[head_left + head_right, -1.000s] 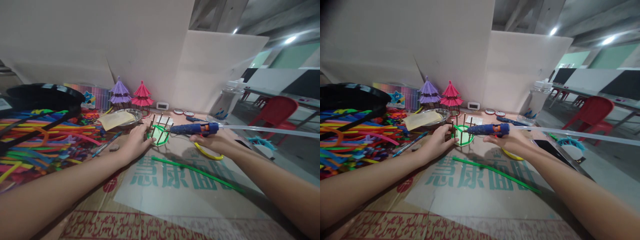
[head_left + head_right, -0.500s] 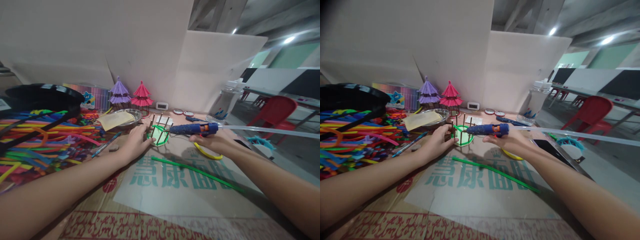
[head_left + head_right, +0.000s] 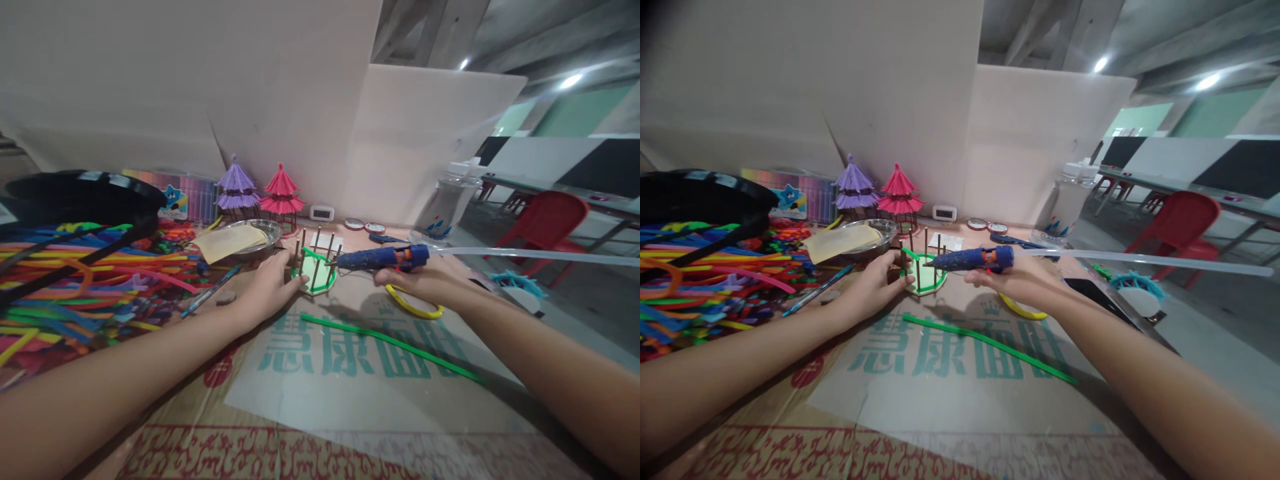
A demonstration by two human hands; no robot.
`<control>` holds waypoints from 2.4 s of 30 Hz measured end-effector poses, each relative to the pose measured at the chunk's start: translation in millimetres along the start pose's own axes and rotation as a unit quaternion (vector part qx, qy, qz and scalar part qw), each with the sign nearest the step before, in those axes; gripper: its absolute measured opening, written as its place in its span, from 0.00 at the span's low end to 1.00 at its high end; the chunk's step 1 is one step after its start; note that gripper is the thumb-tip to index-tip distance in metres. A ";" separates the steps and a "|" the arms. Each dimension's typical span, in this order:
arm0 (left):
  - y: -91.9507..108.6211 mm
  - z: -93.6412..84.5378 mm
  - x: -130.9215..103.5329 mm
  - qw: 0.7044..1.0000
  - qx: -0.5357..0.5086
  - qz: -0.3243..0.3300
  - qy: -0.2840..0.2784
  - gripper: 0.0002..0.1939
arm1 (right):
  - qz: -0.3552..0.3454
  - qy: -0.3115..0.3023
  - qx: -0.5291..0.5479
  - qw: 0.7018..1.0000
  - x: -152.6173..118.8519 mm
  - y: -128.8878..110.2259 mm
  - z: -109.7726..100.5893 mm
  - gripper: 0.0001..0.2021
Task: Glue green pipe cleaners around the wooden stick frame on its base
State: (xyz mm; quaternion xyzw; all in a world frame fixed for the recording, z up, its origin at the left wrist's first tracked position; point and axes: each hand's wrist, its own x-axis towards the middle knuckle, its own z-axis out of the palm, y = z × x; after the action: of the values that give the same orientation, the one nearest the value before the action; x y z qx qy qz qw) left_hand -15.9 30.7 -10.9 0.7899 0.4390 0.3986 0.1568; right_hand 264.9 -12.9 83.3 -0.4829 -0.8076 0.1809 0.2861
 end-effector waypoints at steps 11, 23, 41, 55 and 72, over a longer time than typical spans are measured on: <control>-1.9 -0.2 2.4 0.999 -0.025 -0.022 0.009 0.12 | 0.063 0.002 -0.072 0.995 2.8 3.9 -9.6 0.24; 1.5 -1.9 1.8 0.999 -0.029 -0.033 0.009 0.14 | 0.067 0.007 -0.072 0.995 5.2 13.1 -8.1 0.26; 2.9 -1.9 2.1 0.999 -0.022 -0.036 0.013 0.14 | 0.085 0.079 -0.171 0.978 5.1 22.2 -3.2 0.27; 1.6 -1.7 1.9 0.999 -0.031 -0.037 0.006 0.16 | 0.115 0.045 -0.134 0.983 5.7 15.6 -4.7 0.26; 3.4 -2.4 2.4 0.997 0.001 -0.062 -0.040 0.15 | 0.167 0.060 0.035 0.984 104.1 73.0 6.6 0.14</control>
State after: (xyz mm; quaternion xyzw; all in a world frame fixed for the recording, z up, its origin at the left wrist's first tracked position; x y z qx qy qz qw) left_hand -15.0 30.5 -6.1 0.7767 0.4807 0.3558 0.1975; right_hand 271.6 113.2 66.7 -0.6103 -0.6905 0.2248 0.3165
